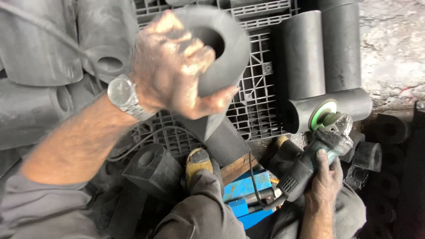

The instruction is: Smoothing and shaping large black rubber components using an electric angle grinder.

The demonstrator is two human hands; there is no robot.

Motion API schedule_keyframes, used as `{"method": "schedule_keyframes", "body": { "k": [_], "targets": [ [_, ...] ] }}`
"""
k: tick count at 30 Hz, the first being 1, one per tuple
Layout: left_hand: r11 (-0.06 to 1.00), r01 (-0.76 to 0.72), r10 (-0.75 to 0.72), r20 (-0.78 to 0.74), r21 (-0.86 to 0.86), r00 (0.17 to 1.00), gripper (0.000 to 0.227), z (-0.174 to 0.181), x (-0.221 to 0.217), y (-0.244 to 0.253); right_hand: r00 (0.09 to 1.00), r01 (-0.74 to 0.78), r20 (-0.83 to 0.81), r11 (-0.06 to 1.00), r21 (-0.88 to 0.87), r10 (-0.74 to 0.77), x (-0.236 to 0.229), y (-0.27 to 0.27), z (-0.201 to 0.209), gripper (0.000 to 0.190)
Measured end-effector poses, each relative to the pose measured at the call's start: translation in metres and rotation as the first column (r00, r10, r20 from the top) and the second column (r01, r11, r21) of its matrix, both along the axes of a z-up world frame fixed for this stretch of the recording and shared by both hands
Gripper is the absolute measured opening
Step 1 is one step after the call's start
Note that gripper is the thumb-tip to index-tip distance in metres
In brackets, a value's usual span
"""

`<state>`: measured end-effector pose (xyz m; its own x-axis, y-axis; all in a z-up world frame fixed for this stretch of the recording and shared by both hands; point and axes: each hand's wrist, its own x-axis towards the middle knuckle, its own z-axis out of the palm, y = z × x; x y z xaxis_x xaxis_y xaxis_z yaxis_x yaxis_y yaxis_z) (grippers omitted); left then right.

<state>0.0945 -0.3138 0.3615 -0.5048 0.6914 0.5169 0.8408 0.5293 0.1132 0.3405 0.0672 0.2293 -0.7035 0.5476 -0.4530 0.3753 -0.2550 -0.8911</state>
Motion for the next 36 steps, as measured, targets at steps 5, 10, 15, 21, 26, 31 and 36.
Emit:
{"method": "schedule_keyframes", "body": {
  "k": [5, 10, 15, 21, 26, 31, 36],
  "targets": [
    [0.967, 0.058, 0.021, -0.305, 0.247, 0.952, 0.049, -0.022, -0.050, 0.062, 0.995, 0.069, -0.065, 0.997, -0.031, -0.070, 0.001, 0.010, -0.006, 0.042],
    [0.975, 0.011, 0.054, -0.286, 0.220, 0.957, 0.060, -0.070, -0.111, 0.124, 0.990, 0.116, -0.080, 0.993, -0.032, -0.118, 0.003, 0.004, 0.009, 0.044],
    [0.950, -0.038, 0.119, -0.246, 0.311, 0.962, 0.056, -0.147, -0.124, 0.157, 0.984, 0.175, 0.014, 0.984, -0.022, -0.175, 0.015, 0.010, 0.003, 0.045],
    [0.927, -0.179, 0.197, -0.020, 0.330, 0.980, 0.057, -0.222, -0.059, 0.183, 0.990, 0.133, 0.044, 0.991, -0.009, -0.132, 0.008, 0.007, 0.004, 0.046],
    [0.946, -0.234, 0.228, 0.052, 0.226, 0.972, 0.060, -0.235, -0.030, 0.193, 0.994, 0.111, -0.020, 0.993, -0.025, -0.112, -0.015, -0.004, 0.008, 0.046],
    [0.994, -0.076, 0.058, 0.205, 0.080, 0.977, 0.076, -0.210, -0.027, 0.150, 0.995, 0.102, -0.009, 0.994, -0.025, -0.102, -0.010, -0.019, 0.013, 0.048],
    [0.991, 0.017, 0.010, 0.202, -0.131, 0.979, 0.078, -0.255, -0.015, 0.159, 0.993, 0.121, 0.010, 0.992, -0.040, -0.121, 0.002, -0.029, 0.010, 0.048]
  ]
}}
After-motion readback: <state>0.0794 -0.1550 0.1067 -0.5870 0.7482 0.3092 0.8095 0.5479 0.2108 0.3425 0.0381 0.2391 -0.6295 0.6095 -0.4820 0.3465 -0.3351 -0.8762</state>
